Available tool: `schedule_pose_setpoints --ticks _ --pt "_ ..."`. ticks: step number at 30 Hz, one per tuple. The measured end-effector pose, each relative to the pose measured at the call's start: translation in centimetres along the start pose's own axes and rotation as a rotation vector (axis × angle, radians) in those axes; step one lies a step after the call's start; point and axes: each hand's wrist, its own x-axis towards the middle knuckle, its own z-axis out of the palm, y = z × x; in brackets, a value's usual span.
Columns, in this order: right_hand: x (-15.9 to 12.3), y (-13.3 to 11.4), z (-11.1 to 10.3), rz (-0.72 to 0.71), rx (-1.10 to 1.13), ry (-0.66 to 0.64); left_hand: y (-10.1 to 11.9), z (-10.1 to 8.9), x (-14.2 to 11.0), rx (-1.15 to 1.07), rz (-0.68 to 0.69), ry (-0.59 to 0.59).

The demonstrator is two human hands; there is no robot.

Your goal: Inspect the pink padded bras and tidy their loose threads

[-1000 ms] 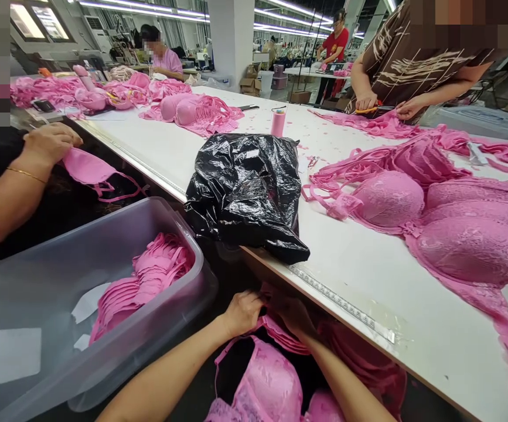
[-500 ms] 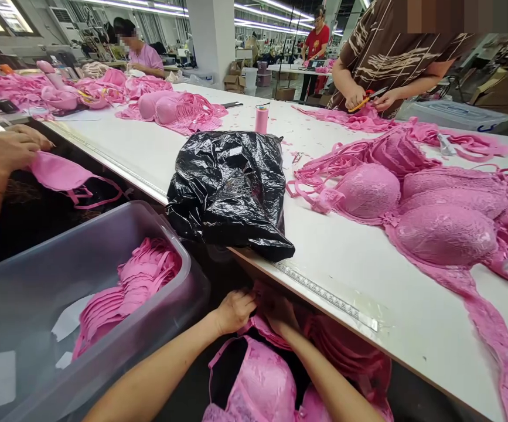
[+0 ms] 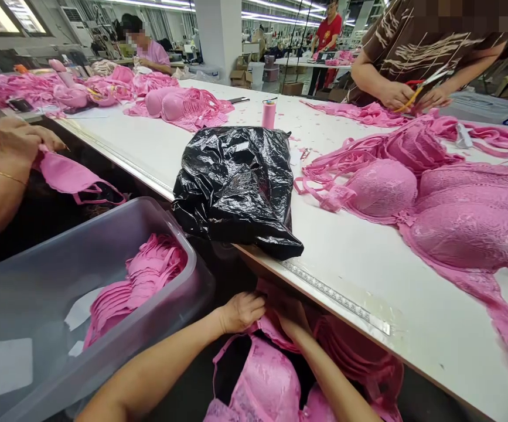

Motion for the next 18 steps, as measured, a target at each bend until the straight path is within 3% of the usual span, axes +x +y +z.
schedule_pose_setpoints --ticks 8,12,18 --pt "-0.4 -0.7 0.0 0.062 -0.064 0.087 -0.5 0.7 0.3 -0.073 0.039 -0.026" --pt "-0.7 -1.1 0.1 0.064 -0.061 0.068 -0.1 1.0 0.6 -0.13 0.035 0.0" --pt "-0.7 -1.6 -1.0 0.009 -0.009 0.009 1.5 2.3 1.4 -0.196 -0.261 0.136"
